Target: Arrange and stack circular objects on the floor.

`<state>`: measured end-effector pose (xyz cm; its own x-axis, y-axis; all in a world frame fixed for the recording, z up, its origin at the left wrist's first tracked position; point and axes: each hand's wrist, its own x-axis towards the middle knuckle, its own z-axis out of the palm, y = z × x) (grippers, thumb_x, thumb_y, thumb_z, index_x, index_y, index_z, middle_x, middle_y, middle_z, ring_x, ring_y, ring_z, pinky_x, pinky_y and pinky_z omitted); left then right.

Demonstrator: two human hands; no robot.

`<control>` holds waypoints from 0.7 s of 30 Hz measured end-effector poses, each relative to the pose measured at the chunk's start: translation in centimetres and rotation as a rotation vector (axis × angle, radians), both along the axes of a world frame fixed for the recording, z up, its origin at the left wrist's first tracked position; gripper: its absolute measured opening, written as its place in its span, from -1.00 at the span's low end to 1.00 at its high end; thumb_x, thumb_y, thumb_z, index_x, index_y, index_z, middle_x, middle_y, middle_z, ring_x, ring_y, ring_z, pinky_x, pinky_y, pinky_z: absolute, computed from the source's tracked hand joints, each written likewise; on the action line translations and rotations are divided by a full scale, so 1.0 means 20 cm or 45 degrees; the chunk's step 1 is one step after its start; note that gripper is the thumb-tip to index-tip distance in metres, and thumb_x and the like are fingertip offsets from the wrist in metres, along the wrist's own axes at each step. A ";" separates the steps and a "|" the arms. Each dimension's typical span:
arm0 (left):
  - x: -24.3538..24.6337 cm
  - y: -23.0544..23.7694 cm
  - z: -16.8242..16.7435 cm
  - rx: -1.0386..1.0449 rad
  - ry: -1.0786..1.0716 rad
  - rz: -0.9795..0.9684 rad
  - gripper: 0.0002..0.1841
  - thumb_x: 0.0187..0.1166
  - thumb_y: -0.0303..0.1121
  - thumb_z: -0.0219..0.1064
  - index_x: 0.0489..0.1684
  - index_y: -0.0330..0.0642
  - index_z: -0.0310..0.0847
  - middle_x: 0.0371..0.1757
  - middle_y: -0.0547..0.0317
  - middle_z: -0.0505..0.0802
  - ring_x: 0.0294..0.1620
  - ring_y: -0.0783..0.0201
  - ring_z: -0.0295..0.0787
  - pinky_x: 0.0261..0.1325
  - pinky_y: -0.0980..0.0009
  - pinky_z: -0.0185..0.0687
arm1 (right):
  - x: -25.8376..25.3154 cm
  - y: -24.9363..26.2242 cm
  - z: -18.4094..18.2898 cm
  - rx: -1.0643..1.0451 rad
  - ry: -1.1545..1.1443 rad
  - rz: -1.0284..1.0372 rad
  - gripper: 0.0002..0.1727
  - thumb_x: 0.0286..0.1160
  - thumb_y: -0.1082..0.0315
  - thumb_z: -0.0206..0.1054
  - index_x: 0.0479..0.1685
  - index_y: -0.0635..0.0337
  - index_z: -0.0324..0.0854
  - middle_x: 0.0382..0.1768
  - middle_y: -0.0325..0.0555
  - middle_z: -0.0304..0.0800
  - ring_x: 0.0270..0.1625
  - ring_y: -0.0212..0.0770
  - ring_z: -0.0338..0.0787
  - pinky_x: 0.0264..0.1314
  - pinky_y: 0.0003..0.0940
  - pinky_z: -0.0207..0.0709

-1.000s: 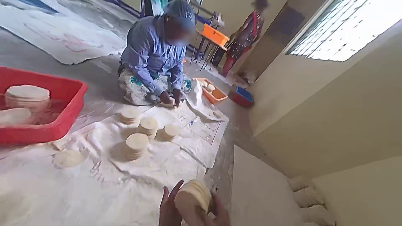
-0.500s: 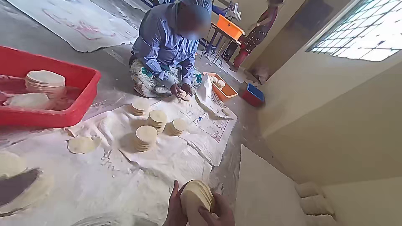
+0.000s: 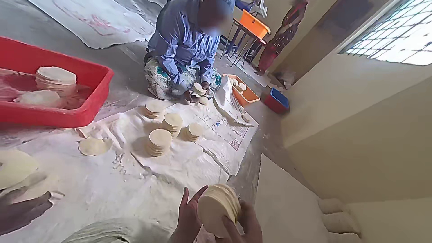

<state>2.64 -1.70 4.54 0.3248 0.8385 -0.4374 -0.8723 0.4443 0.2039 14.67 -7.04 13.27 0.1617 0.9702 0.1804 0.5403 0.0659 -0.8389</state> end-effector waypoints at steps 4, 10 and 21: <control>0.04 0.01 0.02 -0.013 0.026 0.009 -0.12 0.72 0.30 -0.60 0.14 -0.15 0.62 -0.20 0.12 0.90 -0.14 0.24 0.87 -0.04 0.20 0.79 | 0.01 0.02 -0.05 -0.176 -0.091 -0.025 -0.20 0.10 0.28 0.65 0.38 0.57 0.49 0.03 0.27 0.82 0.06 -0.06 0.86 0.20 -0.09 0.72; -0.02 0.01 0.01 0.118 0.123 0.103 -0.06 0.73 0.24 -0.71 0.03 -0.15 0.70 -0.24 0.20 0.93 -0.14 0.32 0.89 -0.02 0.32 0.79 | -0.01 0.01 -0.05 -0.154 0.015 0.006 -0.26 0.06 0.34 0.63 0.32 0.56 0.53 -0.08 0.12 0.86 -0.06 -0.31 0.86 0.12 -0.34 0.74; 0.05 0.05 0.00 -0.054 -0.067 -0.199 0.02 0.63 0.41 -0.70 -0.03 -0.16 0.70 -0.26 0.09 0.93 -0.21 0.24 0.89 -0.13 0.23 0.81 | 0.03 0.05 0.17 -0.343 0.636 0.025 -0.62 0.28 0.60 0.35 0.15 0.37 0.62 -0.19 -0.26 0.92 -0.15 -0.45 0.89 0.03 -0.44 0.80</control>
